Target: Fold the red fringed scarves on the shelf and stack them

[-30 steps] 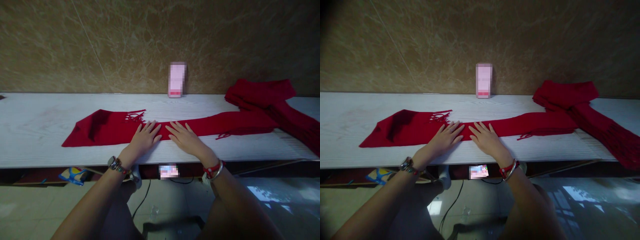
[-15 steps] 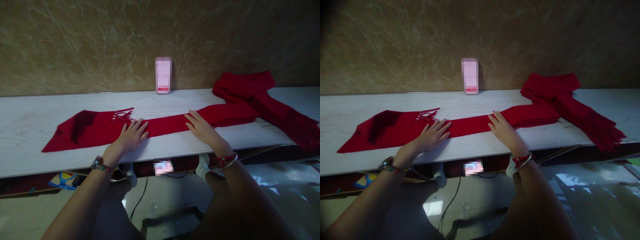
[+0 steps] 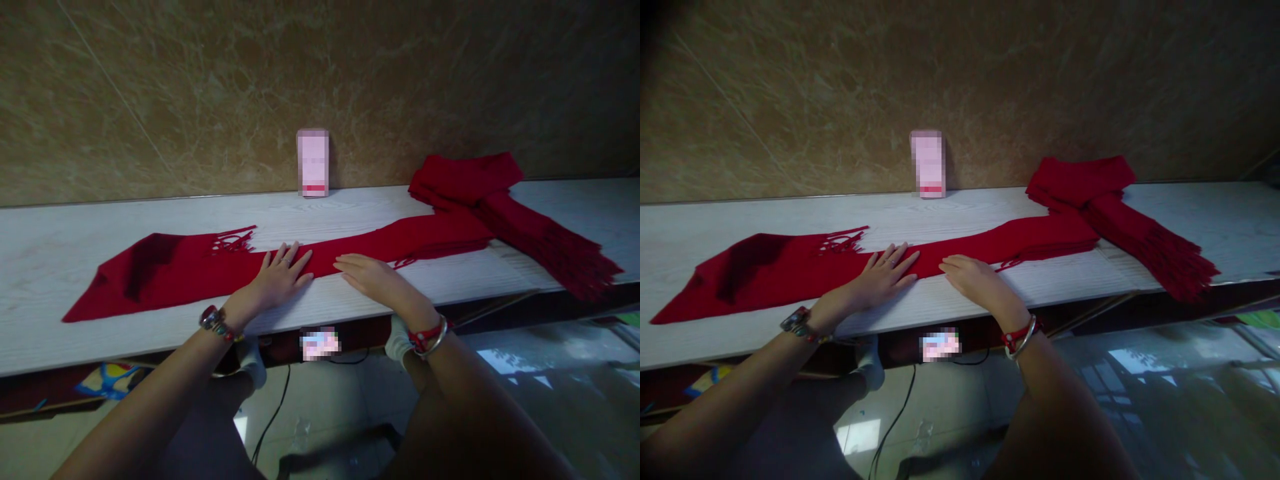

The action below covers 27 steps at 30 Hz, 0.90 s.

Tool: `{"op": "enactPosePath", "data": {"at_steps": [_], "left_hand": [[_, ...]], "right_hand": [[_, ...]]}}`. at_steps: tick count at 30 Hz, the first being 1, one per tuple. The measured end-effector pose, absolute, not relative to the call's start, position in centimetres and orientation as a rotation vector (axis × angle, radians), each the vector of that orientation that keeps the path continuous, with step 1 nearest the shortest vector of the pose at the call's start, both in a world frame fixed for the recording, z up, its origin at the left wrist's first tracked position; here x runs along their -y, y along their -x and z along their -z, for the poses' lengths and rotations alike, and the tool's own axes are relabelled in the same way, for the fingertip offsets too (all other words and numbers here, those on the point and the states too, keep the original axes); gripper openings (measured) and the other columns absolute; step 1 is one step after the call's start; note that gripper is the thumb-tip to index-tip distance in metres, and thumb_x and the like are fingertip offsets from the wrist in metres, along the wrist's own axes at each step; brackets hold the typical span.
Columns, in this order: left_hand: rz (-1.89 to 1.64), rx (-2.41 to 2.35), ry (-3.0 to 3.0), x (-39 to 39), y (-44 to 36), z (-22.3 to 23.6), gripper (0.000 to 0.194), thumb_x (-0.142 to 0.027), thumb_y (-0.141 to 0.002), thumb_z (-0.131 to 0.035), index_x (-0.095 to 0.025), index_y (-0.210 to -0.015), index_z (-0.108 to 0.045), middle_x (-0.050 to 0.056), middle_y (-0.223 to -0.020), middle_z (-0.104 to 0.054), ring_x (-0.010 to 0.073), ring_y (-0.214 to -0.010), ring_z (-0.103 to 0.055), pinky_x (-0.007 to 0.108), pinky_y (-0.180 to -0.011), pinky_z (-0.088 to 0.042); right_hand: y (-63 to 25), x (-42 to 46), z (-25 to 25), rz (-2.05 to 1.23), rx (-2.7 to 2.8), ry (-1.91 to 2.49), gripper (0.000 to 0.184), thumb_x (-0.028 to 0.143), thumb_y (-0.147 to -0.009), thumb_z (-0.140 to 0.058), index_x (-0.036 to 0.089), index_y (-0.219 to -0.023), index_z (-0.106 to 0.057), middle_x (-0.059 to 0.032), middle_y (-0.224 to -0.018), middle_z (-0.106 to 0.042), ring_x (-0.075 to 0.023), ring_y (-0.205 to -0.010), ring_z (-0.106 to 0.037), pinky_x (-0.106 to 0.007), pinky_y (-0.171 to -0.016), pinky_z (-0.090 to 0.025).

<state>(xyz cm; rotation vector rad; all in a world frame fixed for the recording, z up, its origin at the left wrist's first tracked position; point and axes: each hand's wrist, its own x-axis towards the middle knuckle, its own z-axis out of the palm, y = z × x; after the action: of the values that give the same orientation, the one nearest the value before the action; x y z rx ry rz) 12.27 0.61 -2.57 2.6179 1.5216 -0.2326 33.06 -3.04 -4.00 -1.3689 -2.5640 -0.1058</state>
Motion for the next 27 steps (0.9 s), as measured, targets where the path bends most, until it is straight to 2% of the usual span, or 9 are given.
{"op": "enactPosePath", "data": {"at_steps": [3,5,9,12,15,19,22,27], "left_hand": [[0.213,-1.505,-2.608,-0.7,-12.0,2.5,0.055,-0.043,-0.095,-0.022,-0.025,-0.148,-0.021,0.008,-0.156,-0.009,0.0323,-0.142,-0.007,0.055,-0.111,-0.016],[0.231,-1.498,-2.563,-1.2,-11.8,1.9,0.052,-0.041,-0.096,-0.023,-0.028,-0.146,-0.026,0.007,-0.156,-0.014,0.0331,-0.142,-0.011,0.058,-0.109,-0.018],[0.137,-1.483,-2.606,-3.5,-11.9,0.3,0.041,-0.033,-0.092,-0.034,-0.026,-0.128,-0.054,0.009,-0.145,-0.041,0.0333,-0.134,-0.033,0.064,-0.104,-0.021],[0.054,-1.300,-2.664,-5.5,-12.5,-0.3,0.034,-0.030,-0.087,-0.043,-0.022,-0.113,-0.064,0.009,-0.125,-0.060,0.0268,-0.116,-0.052,0.049,-0.101,-0.035],[0.033,-1.207,-2.654,-6.9,-13.5,-0.3,0.034,-0.031,-0.083,-0.049,-0.020,-0.112,-0.063,0.008,-0.111,-0.067,0.0217,-0.100,-0.060,0.034,-0.088,-0.044],[0.080,-1.268,-2.608,-7.6,-15.0,-0.3,0.038,-0.031,-0.081,-0.054,-0.018,-0.116,-0.060,0.007,-0.101,-0.068,0.0194,-0.085,-0.061,0.028,-0.075,-0.046],[0.127,-1.290,-2.563,-7.9,-15.7,-0.6,0.034,-0.031,-0.079,-0.057,-0.017,-0.109,-0.063,0.005,-0.096,-0.069,0.0172,-0.079,-0.061,0.024,-0.070,-0.044],[0.124,-1.325,-2.533,-8.5,-16.0,-0.9,0.027,-0.029,-0.076,-0.060,-0.015,-0.099,-0.068,0.004,-0.090,-0.070,0.0162,-0.077,-0.060,0.022,-0.068,-0.043]], "right_hand": [[-32.7,3.0,3.6,0.162,2.556,1.362,0.036,0.014,-0.090,-0.043,0.014,-0.122,-0.060,-0.0097,-0.125,-0.063,-0.0204,-0.117,-0.055,-0.037,-0.101,-0.044],[-32.5,3.0,3.4,0.185,2.557,1.375,0.035,0.013,-0.089,-0.045,0.015,-0.119,-0.063,-0.0100,-0.121,-0.064,-0.0212,-0.112,-0.058,-0.038,-0.096,-0.048],[-32.3,2.9,2.9,0.209,2.582,1.388,0.037,0.004,-0.085,-0.044,0.014,-0.115,-0.064,-0.0109,-0.117,-0.067,-0.0206,-0.105,-0.062,-0.034,-0.088,-0.053],[-32.3,2.7,2.9,0.240,2.584,1.393,0.042,-0.001,-0.083,-0.043,0.015,-0.116,-0.064,-0.0101,-0.116,-0.067,-0.0195,-0.103,-0.063,-0.032,-0.083,-0.054],[-32.4,2.6,3.1,0.296,2.582,1.380,0.043,-0.001,-0.083,-0.044,0.015,-0.118,-0.062,-0.0100,-0.114,-0.068,-0.0193,-0.100,-0.063,-0.032,-0.080,-0.054],[-32.2,2.3,3.6,0.395,2.581,1.346,0.038,0.002,-0.085,-0.046,0.014,-0.117,-0.062,-0.0103,-0.107,-0.069,-0.0197,-0.095,-0.062,-0.032,-0.079,-0.052],[-31.9,2.0,3.9,0.475,2.562,1.288,0.034,0.004,-0.087,-0.046,0.014,-0.115,-0.062,-0.0097,-0.102,-0.070,-0.0189,-0.091,-0.062,-0.033,-0.078,-0.049],[-31.3,1.8,3.7,0.599,2.516,1.222,0.023,0.007,-0.089,-0.047,0.013,-0.098,-0.067,-0.0089,-0.091,-0.069,-0.0186,-0.083,-0.058,-0.032,-0.072,-0.043]]}}
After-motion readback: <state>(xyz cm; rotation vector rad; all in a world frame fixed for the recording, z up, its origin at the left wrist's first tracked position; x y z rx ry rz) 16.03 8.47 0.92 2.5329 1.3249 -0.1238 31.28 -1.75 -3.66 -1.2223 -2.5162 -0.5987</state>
